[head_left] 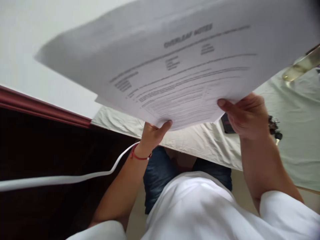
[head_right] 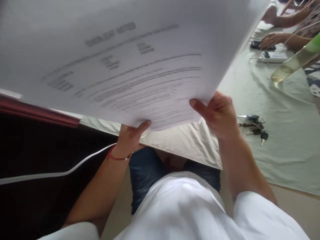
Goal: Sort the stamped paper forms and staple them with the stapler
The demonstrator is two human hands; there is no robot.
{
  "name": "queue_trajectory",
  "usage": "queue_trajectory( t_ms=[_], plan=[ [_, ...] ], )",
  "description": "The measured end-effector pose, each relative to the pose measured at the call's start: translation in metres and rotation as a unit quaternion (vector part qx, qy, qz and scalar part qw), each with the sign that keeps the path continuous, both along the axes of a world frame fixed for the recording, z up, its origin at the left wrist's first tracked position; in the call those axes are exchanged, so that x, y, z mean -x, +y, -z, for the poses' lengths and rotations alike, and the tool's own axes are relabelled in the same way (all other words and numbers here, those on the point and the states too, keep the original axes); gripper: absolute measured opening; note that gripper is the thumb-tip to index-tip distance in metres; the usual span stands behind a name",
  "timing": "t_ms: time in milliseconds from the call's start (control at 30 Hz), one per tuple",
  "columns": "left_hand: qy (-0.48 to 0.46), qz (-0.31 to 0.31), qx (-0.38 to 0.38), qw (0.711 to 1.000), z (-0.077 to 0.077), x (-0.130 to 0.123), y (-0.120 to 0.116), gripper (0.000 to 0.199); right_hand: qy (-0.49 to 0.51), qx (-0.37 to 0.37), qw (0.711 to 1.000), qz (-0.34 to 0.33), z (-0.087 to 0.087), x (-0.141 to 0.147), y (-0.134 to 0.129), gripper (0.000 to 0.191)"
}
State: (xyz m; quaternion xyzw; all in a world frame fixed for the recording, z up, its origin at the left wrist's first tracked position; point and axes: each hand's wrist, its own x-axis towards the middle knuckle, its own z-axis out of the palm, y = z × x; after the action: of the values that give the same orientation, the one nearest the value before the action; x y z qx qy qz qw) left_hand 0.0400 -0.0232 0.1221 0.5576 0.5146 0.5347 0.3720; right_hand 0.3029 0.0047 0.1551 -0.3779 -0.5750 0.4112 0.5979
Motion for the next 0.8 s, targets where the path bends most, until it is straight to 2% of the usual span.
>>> queue_trajectory(
  t_ms=[67, 167, 300, 433, 600, 700, 800],
  plan=[
    [0.008, 0.015, -0.004, 1.000, 0.001, 0.003, 0.000, 0.073, -0.028, 0.005, 0.999, -0.015, 0.011, -0.005, 0.005, 0.019],
    [-0.011, 0.050, 0.031, 0.998, 0.011, 0.007, -0.003, 0.071, -0.105, 0.065, 0.991, -0.047, 0.033, -0.017, 0.011, 0.030],
    [0.016, 0.072, 0.039, 0.997, 0.023, 0.009, 0.000, 0.059, -0.160, 0.098, 0.982, -0.025, 0.052, -0.022, 0.023, 0.039],
    [0.070, 0.074, -0.002, 0.995, 0.026, 0.012, 0.007, 0.061, -0.127, 0.071, 0.987, -0.071, 0.049, -0.014, 0.031, 0.049],
    [0.036, 0.051, 0.004, 0.998, 0.030, 0.011, 0.005, 0.066, -0.132, 0.047, 0.977, -0.160, 0.048, -0.018, 0.027, 0.043],
    [0.062, 0.071, 0.023, 0.995, 0.034, 0.010, -0.005, 0.058, -0.162, 0.060, 0.966, -0.190, 0.053, -0.026, 0.023, 0.049],
    [0.139, 0.052, -0.026, 0.989, 0.033, 0.011, -0.020, 0.045, -0.157, 0.059, 0.968, -0.186, 0.056, -0.033, 0.017, 0.051]
  ],
)
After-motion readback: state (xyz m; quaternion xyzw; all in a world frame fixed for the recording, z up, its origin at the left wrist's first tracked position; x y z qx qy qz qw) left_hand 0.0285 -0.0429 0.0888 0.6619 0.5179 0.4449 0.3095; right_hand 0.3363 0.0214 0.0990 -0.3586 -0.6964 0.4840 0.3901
